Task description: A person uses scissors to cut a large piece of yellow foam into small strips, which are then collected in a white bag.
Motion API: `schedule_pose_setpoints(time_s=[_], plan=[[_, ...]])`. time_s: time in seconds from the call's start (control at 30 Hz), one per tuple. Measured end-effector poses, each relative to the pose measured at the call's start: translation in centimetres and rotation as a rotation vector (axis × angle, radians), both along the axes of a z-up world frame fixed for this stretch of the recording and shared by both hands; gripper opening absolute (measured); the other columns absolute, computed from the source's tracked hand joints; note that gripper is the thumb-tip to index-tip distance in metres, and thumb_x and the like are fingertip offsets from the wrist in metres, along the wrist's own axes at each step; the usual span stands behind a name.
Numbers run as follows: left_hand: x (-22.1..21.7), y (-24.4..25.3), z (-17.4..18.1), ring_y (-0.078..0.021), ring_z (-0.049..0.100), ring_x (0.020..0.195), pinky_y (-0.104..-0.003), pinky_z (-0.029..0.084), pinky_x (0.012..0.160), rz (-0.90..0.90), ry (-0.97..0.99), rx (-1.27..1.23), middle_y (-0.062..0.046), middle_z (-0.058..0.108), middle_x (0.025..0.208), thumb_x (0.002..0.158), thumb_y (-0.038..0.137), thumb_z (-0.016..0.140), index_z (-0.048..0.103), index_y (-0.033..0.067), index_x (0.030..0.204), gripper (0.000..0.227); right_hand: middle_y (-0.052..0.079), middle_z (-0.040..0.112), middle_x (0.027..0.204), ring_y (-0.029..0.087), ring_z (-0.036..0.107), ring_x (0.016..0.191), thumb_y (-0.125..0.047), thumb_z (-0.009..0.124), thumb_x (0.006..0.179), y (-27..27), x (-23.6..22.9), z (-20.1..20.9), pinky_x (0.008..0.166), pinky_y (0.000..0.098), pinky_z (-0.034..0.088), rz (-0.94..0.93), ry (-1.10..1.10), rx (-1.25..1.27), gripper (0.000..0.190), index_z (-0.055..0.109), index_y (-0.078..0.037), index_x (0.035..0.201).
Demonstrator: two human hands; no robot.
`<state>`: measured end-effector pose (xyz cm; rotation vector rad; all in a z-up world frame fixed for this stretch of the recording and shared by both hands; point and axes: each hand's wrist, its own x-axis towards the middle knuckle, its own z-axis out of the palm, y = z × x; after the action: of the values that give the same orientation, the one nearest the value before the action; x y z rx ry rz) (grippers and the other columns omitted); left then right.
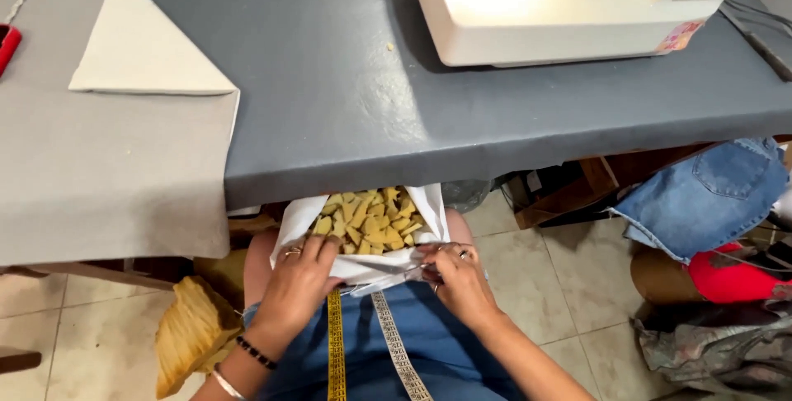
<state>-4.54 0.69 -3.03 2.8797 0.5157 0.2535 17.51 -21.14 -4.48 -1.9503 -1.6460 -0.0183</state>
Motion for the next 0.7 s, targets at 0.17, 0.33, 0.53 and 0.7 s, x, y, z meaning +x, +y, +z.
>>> schedule_pose_setpoints(time_s=[0.17, 0.33, 0.53, 0.7], plan=[[-3.4, -0.2, -0.6, -0.0282, 0.064, 0.082, -0.047, 0.049, 0.097, -0.143, -0.081, 0.171, -0.005, 0.062, 0.091, 0.079, 0.003, 0.067, 0.067, 0.013, 0.097, 0.021, -0.003, 0.075, 0.094, 0.022, 0.069, 0.078, -0.004, 0.082, 0.078, -0.6, 0.0, -1.6, 0.077, 0.0392, 0.038, -0.03, -0.073, -0.028, 0.043, 0.055, -0.021, 0.108], [-6.3, -0.5, 1.8, -0.0249, 0.06, 0.081, -0.047, 0.047, 0.093, -0.37, -0.09, 0.078, -0.003, 0.062, 0.087, 0.081, 0.003, 0.068, 0.069, 0.0121, 0.092, 0.014, -0.005, 0.075, 0.089, 0.016, 0.07, 0.069, -0.003, 0.078, 0.087, -2.3, -1.3, 0.0, 0.081, 0.0308, 0.043, 0.161, -0.011, 0.034, 0.031, 0.058, -0.021, 0.101], [-6.4, 0.3, -0.8, -0.0256, 0.064, 0.077, -0.045, 0.051, 0.083, -0.247, 0.065, 0.096, -0.002, 0.064, 0.082, 0.081, 0.002, 0.065, 0.07, 0.0162, 0.083, 0.015, -0.008, 0.068, 0.073, 0.015, 0.062, 0.06, 0.0, 0.077, 0.086, -3.4, -3.1, 1.4, 0.079, 0.0303, 0.037, 0.171, 0.03, -0.017, 0.033, 0.059, -0.023, 0.1], [-2.9, 0.2, 3.9, -0.027, 0.072, 0.078, -0.05, 0.059, 0.079, -0.044, 0.004, -0.083, -0.006, 0.07, 0.095, 0.1, 0.039, 0.063, 0.071, 0.0078, 0.095, 0.032, -0.004, 0.076, 0.09, 0.023, 0.072, 0.068, -0.043, 0.084, 0.083, -3.5, -0.7, -1.2, 0.087, 0.043, 0.049, -0.138, -0.003, -0.034, 0.041, 0.056, -0.019, 0.102]])
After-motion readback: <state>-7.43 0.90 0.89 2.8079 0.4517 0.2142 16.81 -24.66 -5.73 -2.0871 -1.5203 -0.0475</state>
